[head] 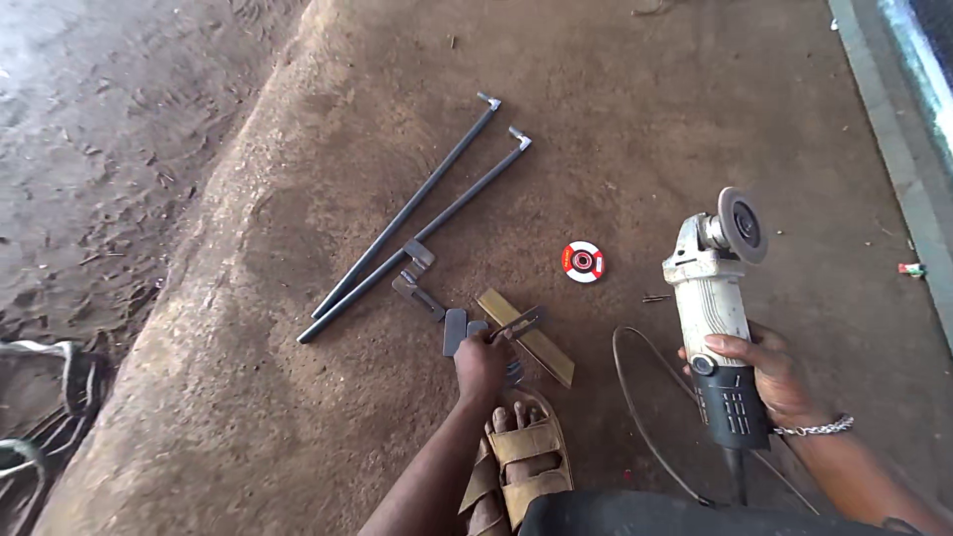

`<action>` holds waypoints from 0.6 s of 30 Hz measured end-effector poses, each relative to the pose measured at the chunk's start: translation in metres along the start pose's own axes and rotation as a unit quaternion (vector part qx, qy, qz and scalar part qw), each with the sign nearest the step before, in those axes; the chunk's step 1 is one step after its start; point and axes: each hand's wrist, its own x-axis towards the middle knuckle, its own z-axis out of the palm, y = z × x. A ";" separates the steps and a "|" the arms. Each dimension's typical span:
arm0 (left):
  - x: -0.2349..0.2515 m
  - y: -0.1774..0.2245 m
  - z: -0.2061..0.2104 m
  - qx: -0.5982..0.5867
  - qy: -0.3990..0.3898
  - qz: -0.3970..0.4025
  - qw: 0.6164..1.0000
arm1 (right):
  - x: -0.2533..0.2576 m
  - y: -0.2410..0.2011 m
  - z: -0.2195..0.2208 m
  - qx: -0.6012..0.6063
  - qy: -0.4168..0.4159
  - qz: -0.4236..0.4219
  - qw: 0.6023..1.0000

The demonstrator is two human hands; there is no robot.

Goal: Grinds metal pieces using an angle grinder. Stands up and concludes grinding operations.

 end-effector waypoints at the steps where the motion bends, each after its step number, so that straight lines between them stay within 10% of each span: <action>1: 0.002 -0.001 -0.003 0.021 0.007 0.004 1.000 | 0.001 0.002 0.001 -0.003 0.000 0.003 1.000; 9: 0.031 -0.002 -0.019 0.019 -0.019 0.014 1.000 | 0.004 -0.024 0.005 0.010 -0.020 -0.040 0.999; 18: 0.012 -0.001 -0.031 0.183 -0.126 0.064 0.973 | -0.032 -0.171 -0.016 -0.040 0.018 -0.244 0.969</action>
